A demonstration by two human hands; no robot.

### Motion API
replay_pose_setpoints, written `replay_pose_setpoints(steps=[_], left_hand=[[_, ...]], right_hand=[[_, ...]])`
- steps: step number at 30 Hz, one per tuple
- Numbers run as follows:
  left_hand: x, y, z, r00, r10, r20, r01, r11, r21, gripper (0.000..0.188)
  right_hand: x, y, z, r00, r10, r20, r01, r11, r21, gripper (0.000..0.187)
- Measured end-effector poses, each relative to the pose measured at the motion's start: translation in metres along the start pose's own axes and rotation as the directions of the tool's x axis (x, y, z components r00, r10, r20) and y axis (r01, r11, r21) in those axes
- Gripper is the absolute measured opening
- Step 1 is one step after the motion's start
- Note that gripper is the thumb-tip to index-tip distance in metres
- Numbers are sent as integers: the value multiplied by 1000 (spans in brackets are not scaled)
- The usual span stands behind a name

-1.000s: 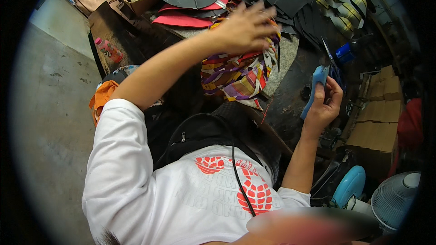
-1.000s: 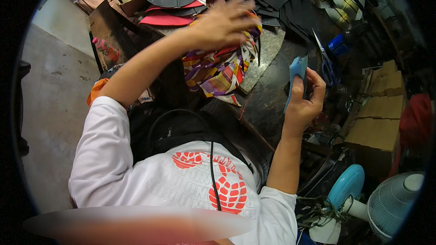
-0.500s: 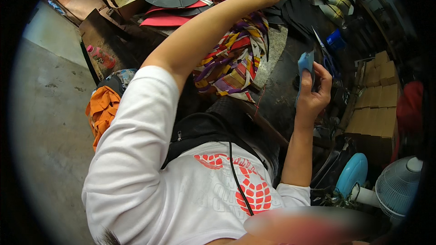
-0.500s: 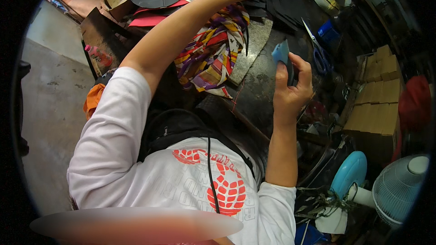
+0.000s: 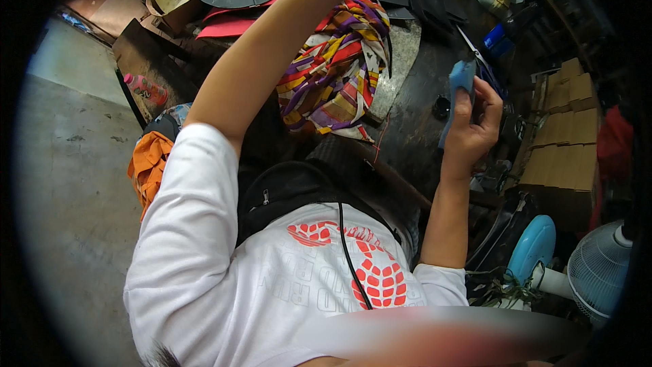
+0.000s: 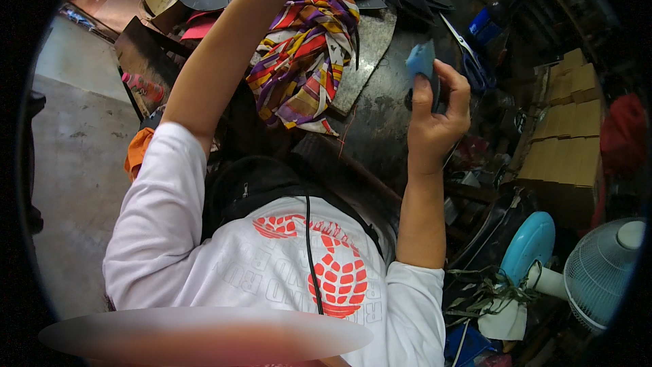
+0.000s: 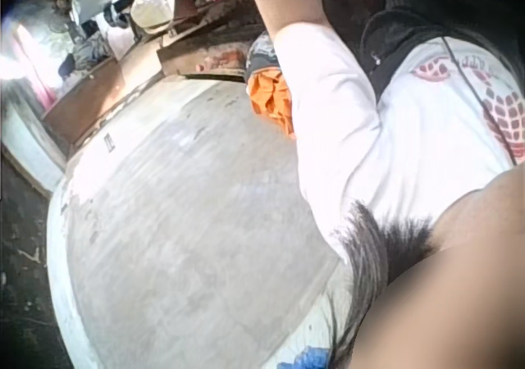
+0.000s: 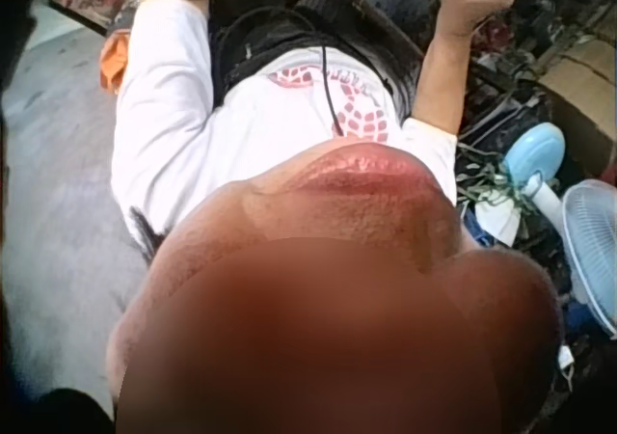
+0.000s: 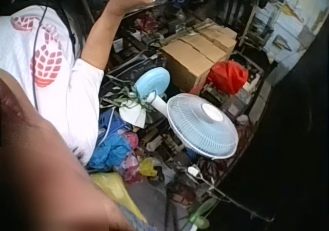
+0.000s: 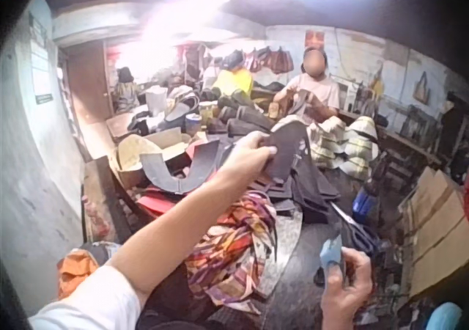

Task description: The person smooths the edges of several black and pink material pieces using a blue sanding block. They handle each piece one at a time, turning them over and rubbing the edges against the block. The person also briefly uses scissors to trim a black piece before returning to smoothing.

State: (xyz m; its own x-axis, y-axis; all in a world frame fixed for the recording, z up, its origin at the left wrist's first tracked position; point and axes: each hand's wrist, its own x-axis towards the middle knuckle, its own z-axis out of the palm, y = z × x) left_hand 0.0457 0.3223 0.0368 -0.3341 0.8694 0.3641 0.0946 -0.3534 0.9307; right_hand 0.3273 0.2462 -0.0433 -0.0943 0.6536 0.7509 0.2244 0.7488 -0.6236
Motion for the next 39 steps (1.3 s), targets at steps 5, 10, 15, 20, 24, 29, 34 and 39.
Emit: replay_pose_setpoints(steps=[5,10,15,20,24,29,34,39], left_hand=[[-138,29,-30,993,-48,103,28,981,192,40],[-207,58,-49,888,-424,177,17,414,910,35],[-163,54,-36,916,371,153,-225,159,961,27],[-93,-1,-2,966,216,141,-164,96,982,34],[-83,-21,10,945,283,162,-188,68,980,35],[-86,24,9,978,206,-14,-83,454,887,26],[-126,82,-33,982,168,86,-178,977,119,36],[-167,72,-52,998,-55,35,61,983,-172,28]], right_hand=[[3,-4,-4,983,135,-123,-111,976,186,22],[4,-15,-14,962,241,-130,-184,920,345,24],[2,-22,-32,982,183,-52,-158,935,317,27],[2,-26,-61,965,253,63,-260,950,173,22],[2,-24,-77,981,106,159,-65,967,-245,20],[4,-21,-89,937,132,324,94,797,-597,23],[13,-10,-81,894,3,449,320,696,-643,20],[21,0,-67,859,-66,508,444,590,-674,16]])
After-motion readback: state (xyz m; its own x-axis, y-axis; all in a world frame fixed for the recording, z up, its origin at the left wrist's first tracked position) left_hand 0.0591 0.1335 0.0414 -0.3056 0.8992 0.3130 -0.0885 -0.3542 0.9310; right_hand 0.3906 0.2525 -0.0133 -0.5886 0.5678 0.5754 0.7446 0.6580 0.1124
